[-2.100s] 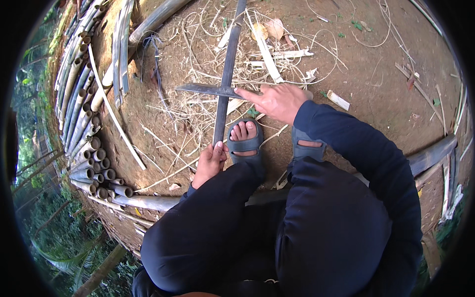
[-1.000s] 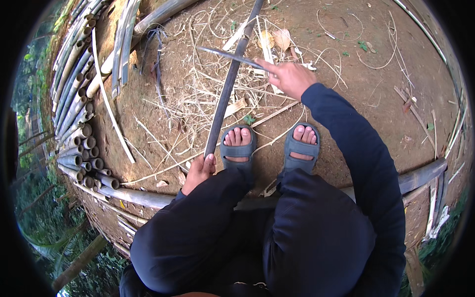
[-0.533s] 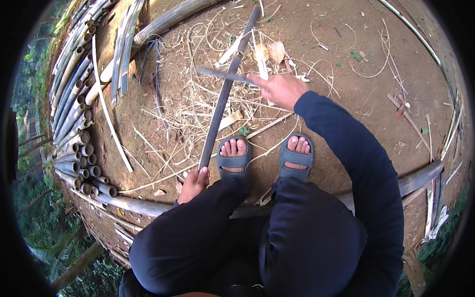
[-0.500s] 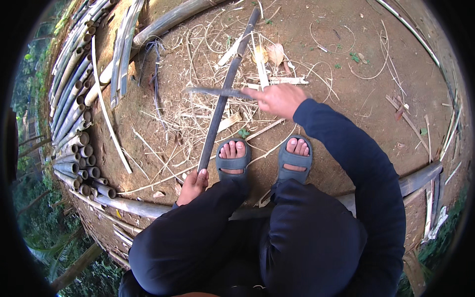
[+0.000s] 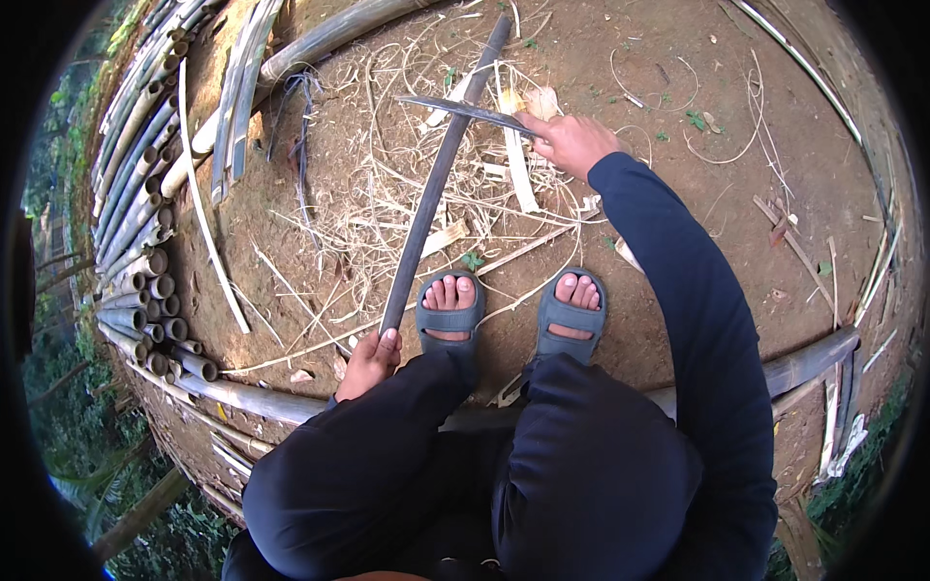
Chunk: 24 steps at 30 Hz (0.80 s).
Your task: The person scrapes the surface of a bamboo strip using a blade, then uses a thin strand to measure and mark the strip.
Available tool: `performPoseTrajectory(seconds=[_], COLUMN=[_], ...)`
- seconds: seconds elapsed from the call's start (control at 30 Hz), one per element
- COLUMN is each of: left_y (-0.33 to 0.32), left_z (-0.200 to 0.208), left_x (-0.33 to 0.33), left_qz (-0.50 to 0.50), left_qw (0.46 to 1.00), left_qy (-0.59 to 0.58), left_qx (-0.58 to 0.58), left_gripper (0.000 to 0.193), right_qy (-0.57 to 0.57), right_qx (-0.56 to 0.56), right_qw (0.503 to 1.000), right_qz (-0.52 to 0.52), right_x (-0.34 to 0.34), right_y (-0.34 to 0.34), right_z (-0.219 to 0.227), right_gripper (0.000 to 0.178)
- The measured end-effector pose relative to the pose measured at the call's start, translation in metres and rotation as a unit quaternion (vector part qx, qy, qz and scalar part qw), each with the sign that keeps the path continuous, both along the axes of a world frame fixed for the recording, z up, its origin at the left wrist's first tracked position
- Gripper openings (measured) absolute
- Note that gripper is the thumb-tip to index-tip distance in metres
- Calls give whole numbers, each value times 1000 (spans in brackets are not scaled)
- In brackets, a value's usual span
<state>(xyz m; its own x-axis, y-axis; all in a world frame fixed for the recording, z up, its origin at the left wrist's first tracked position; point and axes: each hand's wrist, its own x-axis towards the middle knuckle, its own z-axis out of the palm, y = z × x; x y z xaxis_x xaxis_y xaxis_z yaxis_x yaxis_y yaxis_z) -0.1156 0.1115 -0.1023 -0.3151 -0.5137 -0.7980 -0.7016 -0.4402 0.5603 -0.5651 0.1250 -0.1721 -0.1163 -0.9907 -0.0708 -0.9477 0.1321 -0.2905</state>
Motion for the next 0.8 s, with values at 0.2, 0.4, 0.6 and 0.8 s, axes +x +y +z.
performPoseTrajectory(seconds=[0.2,0.4,0.6,0.8], left_y=[0,-2,4,2], left_z=[-2,-5,-1,-2], left_x=[21,24,22,39], left_qz=[4,38,88,69], left_qw=[1000,997,989,992], left_qy=[-2,17,43,19], left_qx=[23,64,110,99], left_gripper=[32,31,31,32], right_qy=[25,33,52,26], right_qx=[-28,-8,17,-4], right_qw=[985,997,996,996], right_qz=[168,70,78,85], right_x=[54,25,23,24], right_y=[10,-9,14,-20], right_z=[13,-11,-5,11], right_gripper=[54,55,56,48])
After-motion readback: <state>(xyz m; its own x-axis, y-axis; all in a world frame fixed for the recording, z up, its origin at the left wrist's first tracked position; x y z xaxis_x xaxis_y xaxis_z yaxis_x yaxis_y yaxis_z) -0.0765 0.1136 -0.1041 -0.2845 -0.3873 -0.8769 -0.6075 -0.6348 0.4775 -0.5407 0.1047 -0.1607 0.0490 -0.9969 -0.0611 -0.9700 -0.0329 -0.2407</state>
